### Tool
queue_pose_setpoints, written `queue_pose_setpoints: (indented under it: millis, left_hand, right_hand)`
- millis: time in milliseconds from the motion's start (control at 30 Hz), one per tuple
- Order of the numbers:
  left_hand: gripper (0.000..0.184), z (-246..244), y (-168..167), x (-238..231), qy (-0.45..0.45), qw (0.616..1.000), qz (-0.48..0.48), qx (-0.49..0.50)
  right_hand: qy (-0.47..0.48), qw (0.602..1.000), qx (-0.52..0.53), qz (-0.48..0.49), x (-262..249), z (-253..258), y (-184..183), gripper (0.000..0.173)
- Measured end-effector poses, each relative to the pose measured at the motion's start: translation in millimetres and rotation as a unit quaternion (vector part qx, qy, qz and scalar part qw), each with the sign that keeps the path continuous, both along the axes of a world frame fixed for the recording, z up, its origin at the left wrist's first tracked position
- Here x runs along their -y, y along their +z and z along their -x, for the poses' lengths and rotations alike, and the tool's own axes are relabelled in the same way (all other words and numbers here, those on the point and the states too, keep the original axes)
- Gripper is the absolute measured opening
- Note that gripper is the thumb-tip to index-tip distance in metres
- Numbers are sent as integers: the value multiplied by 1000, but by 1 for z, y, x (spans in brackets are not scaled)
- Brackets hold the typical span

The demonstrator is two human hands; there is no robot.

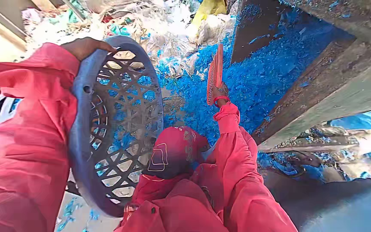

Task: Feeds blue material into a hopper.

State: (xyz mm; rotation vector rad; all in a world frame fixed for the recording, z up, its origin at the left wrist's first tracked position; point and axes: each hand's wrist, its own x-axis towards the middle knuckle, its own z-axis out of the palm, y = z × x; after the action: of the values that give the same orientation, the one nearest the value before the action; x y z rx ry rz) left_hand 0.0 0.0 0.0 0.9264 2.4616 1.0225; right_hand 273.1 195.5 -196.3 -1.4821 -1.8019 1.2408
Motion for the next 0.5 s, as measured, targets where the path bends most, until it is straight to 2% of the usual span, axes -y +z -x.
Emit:
queue_pose_setpoints:
  millis: [133,200,267,367,500]
  left_hand:
    - [10,-7,-5,-78,-40,996,-68,34]
    - [16,2,-19,-108,-62,990,-111,64]
    - [26,21,-37,-132,-77,984,-134,83]
    - [26,35,-56,-158,-64,981,-151,103]
    - [25,36,-49,-171,-94,982,-141,88]
  right_hand:
    - [-54,995,-23,-84,-3,-34,-7,54]
    - [-99,989,-21,-111,-8,-50,-16,53]
    - [-131,987,-5,-96,-11,-56,-21,58]
    - [-144,987,-7,-71,-10,-49,-36,58]
    - [-86,992,-85,-37,-11,-39,-38,59]
